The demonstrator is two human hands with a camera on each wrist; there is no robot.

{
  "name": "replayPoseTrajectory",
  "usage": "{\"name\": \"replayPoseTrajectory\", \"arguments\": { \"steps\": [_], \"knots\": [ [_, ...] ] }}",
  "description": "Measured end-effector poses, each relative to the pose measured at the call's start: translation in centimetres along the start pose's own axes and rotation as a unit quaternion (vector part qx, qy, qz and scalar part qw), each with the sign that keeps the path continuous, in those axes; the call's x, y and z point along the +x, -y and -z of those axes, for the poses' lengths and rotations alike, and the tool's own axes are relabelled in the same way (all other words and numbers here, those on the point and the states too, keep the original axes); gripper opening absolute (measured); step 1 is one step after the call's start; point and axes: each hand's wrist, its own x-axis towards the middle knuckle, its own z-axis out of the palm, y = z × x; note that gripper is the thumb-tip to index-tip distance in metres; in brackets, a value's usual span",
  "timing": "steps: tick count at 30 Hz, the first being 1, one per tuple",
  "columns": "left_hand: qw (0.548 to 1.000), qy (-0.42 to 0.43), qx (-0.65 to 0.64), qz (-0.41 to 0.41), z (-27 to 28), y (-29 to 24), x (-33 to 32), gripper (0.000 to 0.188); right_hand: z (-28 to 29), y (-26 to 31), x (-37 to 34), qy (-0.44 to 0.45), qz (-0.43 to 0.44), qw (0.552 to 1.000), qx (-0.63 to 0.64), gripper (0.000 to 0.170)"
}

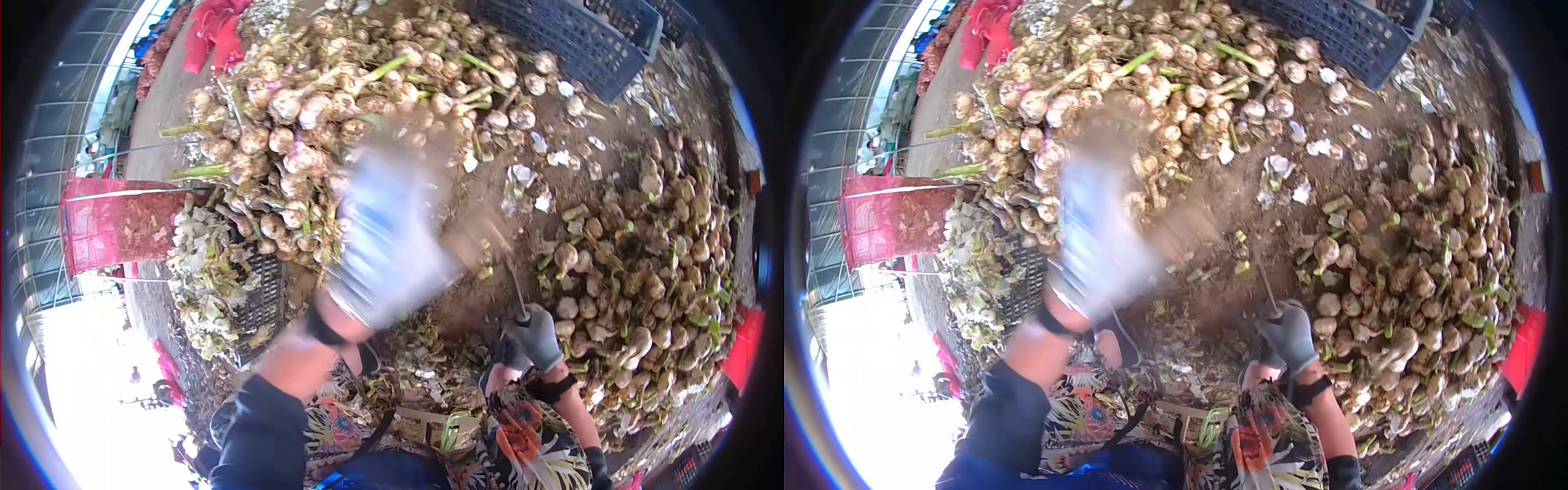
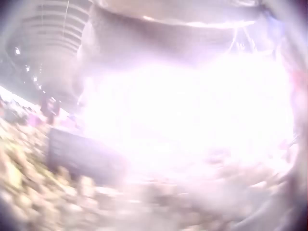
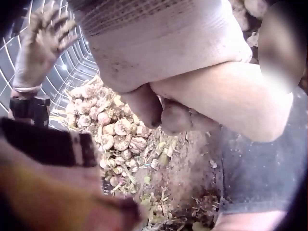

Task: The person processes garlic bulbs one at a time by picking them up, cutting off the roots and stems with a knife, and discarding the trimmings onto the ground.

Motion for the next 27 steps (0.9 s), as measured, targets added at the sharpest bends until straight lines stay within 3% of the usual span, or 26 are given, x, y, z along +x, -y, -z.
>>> {"name": "replayPoseTrajectory", "arguments": {
  "steps": [1, 2, 3, 5, 7, 9, 10, 11, 12, 13, 14, 15, 17, 19, 20, 21, 22, 26, 27],
  "knots": [
    [0.995, -0.092, 0.028, 0.039, -0.3, 5.8, 2.2, 0.083, -0.4, -1.7, 0.2, -0.013, -0.025, 0.998, 0.049, 0.017],
    [0.979, -0.116, 0.168, 0.021, 1.9, 10.4, 4.4, 0.081, -0.8, -3.2, 0.4, -0.016, -0.019, 0.999, 0.046, 0.011],
    [0.947, -0.141, 0.268, 0.11, 2.2, 14.9, 5.2, 0.077, -1.0, -3.8, 0.6, -0.021, -0.014, 0.999, 0.042, 0.006],
    [0.922, 0.017, 0.211, 0.324, 2.7, 22.9, 6.4, 0.068, -1.0, -3.1, 1.0, -0.001, -0.044, 0.997, 0.07, 0.006],
    [0.939, 0.025, 0.19, 0.285, 0.9, 23.4, 5.4, 0.06, -1.1, -2.1, 1.1, 0.018, -0.077, 0.992, 0.099, 0.006],
    [0.967, 0.016, 0.195, 0.165, -1.7, 20.3, 4.3, 0.044, -0.8, -0.9, 1.2, -0.001, -0.148, 0.968, 0.201, 0.005],
    [0.967, 0.047, 0.178, 0.173, -3.1, 17.9, 3.3, 0.051, -0.4, -0.8, 1.4, -0.002, -0.145, 0.969, 0.198, 0.005],
    [0.944, 0.125, 0.22, 0.21, -4.5, 16.0, 2.8, 0.046, -0.2, -0.8, 1.6, 0.008, -0.164, 0.965, 0.203, 0.004],
    [0.939, 0.122, 0.256, 0.193, -6.1, 14.1, 1.5, 0.036, -0.2, -1.0, 1.6, 0.018, -0.186, 0.96, 0.208, 0.003],
    [0.951, 0.098, 0.265, 0.122, -7.4, 13.0, -0.3, 0.031, -0.1, -1.1, 1.6, 0.015, -0.19, 0.96, 0.207, 0.003],
    [0.97, 0.063, 0.221, 0.081, -9.3, 11.9, -2.1, 0.032, -0.1, -1.2, 1.4, 0.005, -0.176, 0.955, 0.238, 0.004],
    [0.972, 0.129, 0.152, 0.128, -11.2, 9.6, -3.8, 0.034, -0.1, -1.3, 1.2, -0.006, -0.164, 0.949, 0.268, 0.005],
    [0.979, 0.156, 0.125, 0.048, -15.2, 7.3, -8.7, 0.043, 0.1, -2.0, 1.0, 0.0, -0.166, 0.953, 0.255, 0.008],
    [0.967, 0.234, 0.089, 0.039, -16.9, 4.2, -10.7, 0.053, 0.0, -3.3, 1.0, -0.017, -0.164, 0.948, 0.272, 0.009],
    [0.951, 0.275, -0.081, 0.117, -18.0, 3.1, -11.3, 0.056, 0.4, -2.7, 0.8, -0.003, -0.187, 0.934, 0.304, 0.008],
    [0.9, 0.307, -0.243, 0.193, -18.3, 2.1, -11.4, 0.058, 0.6, -2.2, 0.6, -0.007, -0.195, 0.933, 0.303, 0.008],
    [0.957, 0.283, -0.056, 0.034, -18.1, 1.5, -11.4, 0.055, 0.8, -1.6, 0.6, -0.007, -0.196, 0.931, 0.307, 0.007],
    [0.94, 0.288, -0.156, 0.094, -17.2, 2.8, -12.8, 0.036, 0.8, -2.0, 0.8, -0.017, -0.187, 0.928, 0.32, 0.005],
    [0.904, 0.221, -0.329, 0.16, -16.2, 2.9, -12.4, 0.027, 0.8, -2.2, 0.8, -0.016, -0.182, 0.932, 0.314, 0.005]
  ]
}}
